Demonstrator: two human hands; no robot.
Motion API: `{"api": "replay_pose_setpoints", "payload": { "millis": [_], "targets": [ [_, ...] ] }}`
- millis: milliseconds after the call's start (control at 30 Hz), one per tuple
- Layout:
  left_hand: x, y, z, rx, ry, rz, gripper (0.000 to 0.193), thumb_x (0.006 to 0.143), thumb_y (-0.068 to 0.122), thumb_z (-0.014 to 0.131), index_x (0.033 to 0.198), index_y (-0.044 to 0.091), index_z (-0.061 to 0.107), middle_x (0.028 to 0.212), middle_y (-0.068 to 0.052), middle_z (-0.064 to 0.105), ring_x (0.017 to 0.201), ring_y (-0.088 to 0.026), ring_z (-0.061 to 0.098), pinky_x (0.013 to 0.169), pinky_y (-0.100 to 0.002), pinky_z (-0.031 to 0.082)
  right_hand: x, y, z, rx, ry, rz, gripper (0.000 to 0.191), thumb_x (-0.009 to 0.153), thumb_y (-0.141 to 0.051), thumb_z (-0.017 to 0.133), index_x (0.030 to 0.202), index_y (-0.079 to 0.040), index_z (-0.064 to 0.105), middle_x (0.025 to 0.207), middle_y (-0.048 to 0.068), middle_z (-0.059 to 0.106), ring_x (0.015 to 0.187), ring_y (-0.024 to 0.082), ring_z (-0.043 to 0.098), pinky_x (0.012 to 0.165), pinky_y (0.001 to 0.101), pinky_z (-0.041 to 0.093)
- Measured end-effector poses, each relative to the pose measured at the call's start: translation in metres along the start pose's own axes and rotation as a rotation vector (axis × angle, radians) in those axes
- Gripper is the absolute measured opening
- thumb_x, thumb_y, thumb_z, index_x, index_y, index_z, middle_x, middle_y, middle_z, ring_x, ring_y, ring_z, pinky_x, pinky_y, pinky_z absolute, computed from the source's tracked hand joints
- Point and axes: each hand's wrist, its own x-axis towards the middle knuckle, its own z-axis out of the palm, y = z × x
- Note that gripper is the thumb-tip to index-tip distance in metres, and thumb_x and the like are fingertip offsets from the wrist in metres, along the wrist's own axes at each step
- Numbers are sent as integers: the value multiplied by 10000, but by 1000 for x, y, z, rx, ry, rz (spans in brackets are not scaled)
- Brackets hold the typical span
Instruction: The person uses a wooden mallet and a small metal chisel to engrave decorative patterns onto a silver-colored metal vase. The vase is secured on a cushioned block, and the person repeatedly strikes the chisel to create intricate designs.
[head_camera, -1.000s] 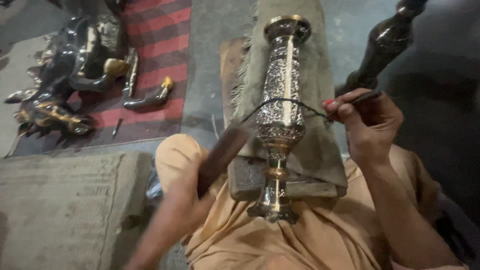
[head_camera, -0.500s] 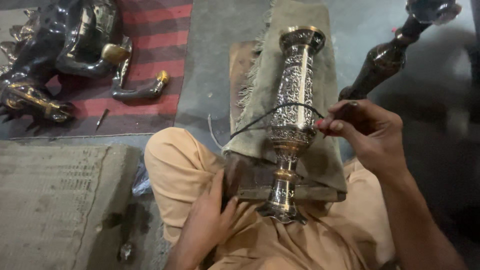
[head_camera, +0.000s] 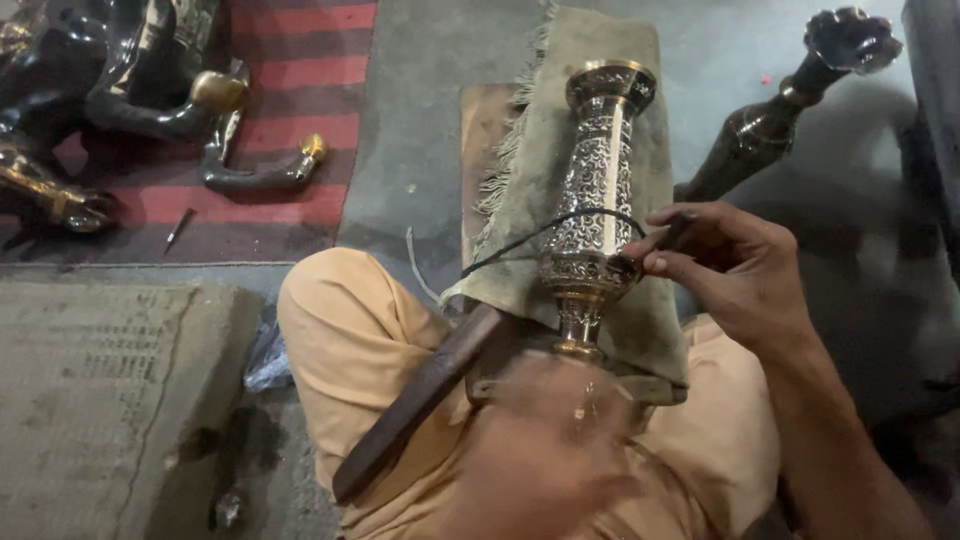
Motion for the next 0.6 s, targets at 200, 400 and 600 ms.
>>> {"api": "replay_pose_setpoints", "payload": {
  "millis": [200,400,600],
  "targets": [
    [0,6,28,163,-50,245,155,935,233,729,1008,97,741,1090,-97,639,1233,-295,607,1237,-579,354,6,-14,0,-85,-65,-74,240,922,64,718,1158,46,681,1061,138,766,1015,180,758,918,310,650],
    [-20,-10,42,-544,374,-102,234,877,82,798,1039,102,631,1114,-35,652,1153,-282,636,1235,-563,384,14,-23,8,-124,-127,-23,192,943,14,705,1131,56,701,1044,126,769,1004,163,751,913,294,641],
    [-30,-15,38,-507,403,-107,323,874,127,818,1119,106,610,1176,-85,623,1179,-316,622,1208,-542,409,31,-45,37,-476,-256,63,280,873,-84,762,1149,-42,744,970,77,802,832,134,764,729,286,653]
  ]
}}
